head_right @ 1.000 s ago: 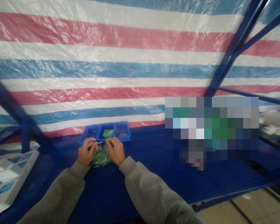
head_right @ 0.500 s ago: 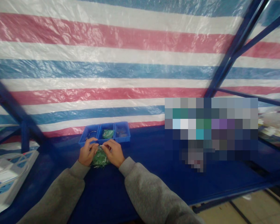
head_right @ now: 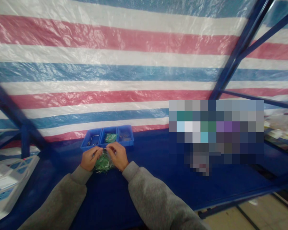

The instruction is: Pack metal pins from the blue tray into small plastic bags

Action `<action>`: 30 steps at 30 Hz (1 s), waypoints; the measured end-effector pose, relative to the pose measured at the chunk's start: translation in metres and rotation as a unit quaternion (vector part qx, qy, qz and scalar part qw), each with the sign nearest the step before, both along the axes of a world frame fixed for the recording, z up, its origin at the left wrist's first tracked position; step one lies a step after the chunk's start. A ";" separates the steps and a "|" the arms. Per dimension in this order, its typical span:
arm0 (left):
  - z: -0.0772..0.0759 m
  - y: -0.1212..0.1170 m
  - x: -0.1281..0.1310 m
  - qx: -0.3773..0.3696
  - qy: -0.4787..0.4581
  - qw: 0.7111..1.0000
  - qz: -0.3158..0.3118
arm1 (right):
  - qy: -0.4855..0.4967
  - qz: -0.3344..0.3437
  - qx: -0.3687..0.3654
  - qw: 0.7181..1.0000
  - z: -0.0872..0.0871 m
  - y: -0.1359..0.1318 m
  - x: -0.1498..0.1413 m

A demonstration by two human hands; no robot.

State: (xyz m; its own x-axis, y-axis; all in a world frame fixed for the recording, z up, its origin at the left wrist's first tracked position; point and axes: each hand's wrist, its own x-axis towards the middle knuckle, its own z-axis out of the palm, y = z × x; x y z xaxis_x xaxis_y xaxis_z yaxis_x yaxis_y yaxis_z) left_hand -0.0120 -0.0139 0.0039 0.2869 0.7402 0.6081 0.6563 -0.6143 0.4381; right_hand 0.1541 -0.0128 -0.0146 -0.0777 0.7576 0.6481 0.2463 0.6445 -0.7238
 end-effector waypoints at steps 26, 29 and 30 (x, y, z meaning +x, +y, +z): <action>0.000 0.001 0.001 0.054 -0.012 0.998 0.033 | 0.000 -0.005 -0.003 1.000 -0.001 0.000 -0.001; -0.001 0.001 0.001 0.049 -0.028 0.998 0.024 | -0.010 -0.013 -0.002 1.000 0.000 0.000 -0.001; -0.001 0.001 0.001 0.047 -0.037 0.998 0.018 | -0.013 -0.020 -0.002 1.000 0.000 0.000 0.000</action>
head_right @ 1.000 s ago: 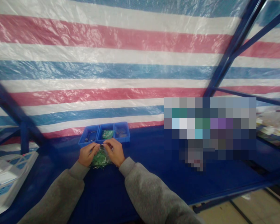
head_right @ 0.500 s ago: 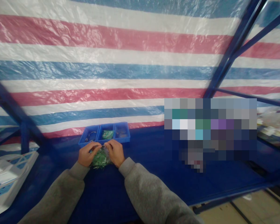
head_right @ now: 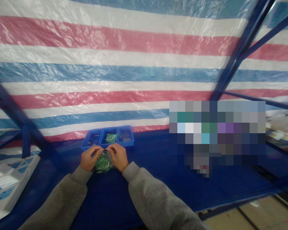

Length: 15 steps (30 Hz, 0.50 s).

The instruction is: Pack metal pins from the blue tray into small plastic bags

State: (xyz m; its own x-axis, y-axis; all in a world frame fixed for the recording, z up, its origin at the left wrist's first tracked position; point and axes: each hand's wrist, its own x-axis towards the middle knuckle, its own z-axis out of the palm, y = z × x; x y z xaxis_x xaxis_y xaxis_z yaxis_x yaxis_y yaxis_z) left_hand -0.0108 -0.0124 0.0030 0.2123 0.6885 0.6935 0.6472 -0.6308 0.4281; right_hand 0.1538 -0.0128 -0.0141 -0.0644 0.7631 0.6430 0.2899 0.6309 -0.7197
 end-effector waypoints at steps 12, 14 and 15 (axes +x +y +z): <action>-0.004 0.004 -0.001 -0.068 -0.187 0.979 -0.053 | -0.033 -0.032 -0.013 0.999 -0.003 0.003 0.001; -0.003 0.004 0.000 -0.089 -0.234 0.966 -0.063 | -0.031 -0.042 -0.018 0.998 -0.003 0.002 0.001; -0.002 0.003 0.001 -0.103 -0.247 0.961 -0.071 | -0.030 -0.045 -0.020 0.998 -0.003 0.002 0.001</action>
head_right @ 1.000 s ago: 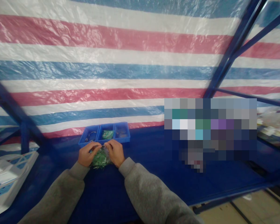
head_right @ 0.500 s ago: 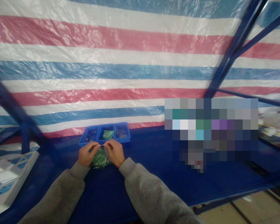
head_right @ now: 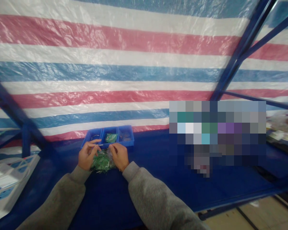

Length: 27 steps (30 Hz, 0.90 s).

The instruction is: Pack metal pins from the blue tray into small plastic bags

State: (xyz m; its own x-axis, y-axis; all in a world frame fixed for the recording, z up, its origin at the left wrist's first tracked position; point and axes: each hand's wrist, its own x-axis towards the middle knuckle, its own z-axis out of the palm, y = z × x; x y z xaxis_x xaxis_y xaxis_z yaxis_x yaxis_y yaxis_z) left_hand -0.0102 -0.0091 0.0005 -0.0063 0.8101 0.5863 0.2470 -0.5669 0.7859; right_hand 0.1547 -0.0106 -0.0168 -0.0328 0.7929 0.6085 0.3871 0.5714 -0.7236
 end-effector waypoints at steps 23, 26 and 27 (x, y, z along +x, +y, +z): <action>0.001 -0.002 -0.003 0.044 0.206 0.977 0.043 | 0.002 0.054 0.028 0.998 0.003 -0.004 0.000; 0.003 -0.003 -0.003 0.036 0.206 0.977 0.036 | -0.016 0.074 0.034 0.997 0.002 -0.004 0.000; 0.003 -0.004 -0.002 0.033 0.206 0.978 0.033 | -0.022 0.077 0.032 0.996 0.002 -0.003 -0.001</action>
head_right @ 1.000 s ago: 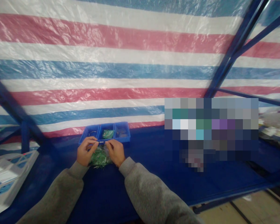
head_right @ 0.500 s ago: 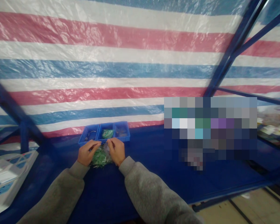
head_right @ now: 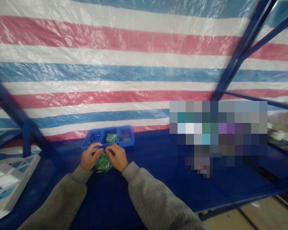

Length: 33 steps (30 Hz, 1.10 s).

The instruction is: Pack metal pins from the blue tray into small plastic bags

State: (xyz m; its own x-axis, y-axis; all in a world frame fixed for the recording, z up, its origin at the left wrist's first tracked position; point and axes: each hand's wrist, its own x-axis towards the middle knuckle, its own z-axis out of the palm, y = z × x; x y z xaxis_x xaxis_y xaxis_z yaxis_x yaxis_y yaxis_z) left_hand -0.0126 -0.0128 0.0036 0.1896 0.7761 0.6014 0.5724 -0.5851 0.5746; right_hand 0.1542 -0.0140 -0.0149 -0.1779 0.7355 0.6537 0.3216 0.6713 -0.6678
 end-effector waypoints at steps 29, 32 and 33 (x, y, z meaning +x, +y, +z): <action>-0.009 0.007 0.004 -0.070 -0.204 0.976 -0.017 | 0.014 -0.063 -0.037 0.997 -0.001 0.002 0.003; -0.008 0.006 0.003 -0.044 -0.135 0.990 0.007 | 0.021 -0.071 -0.034 0.997 0.000 0.002 0.003; -0.007 0.006 0.002 -0.032 -0.104 0.994 0.009 | 0.025 -0.076 -0.031 0.996 0.000 0.002 0.003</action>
State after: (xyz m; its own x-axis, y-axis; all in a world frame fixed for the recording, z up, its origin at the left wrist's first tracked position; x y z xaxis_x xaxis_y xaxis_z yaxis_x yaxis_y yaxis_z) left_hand -0.0101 -0.0070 -0.0037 0.0526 0.8161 0.5755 0.4468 -0.5347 0.7173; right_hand 0.1572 -0.0125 -0.0151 -0.0302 0.7910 0.6111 0.3814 0.5742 -0.7244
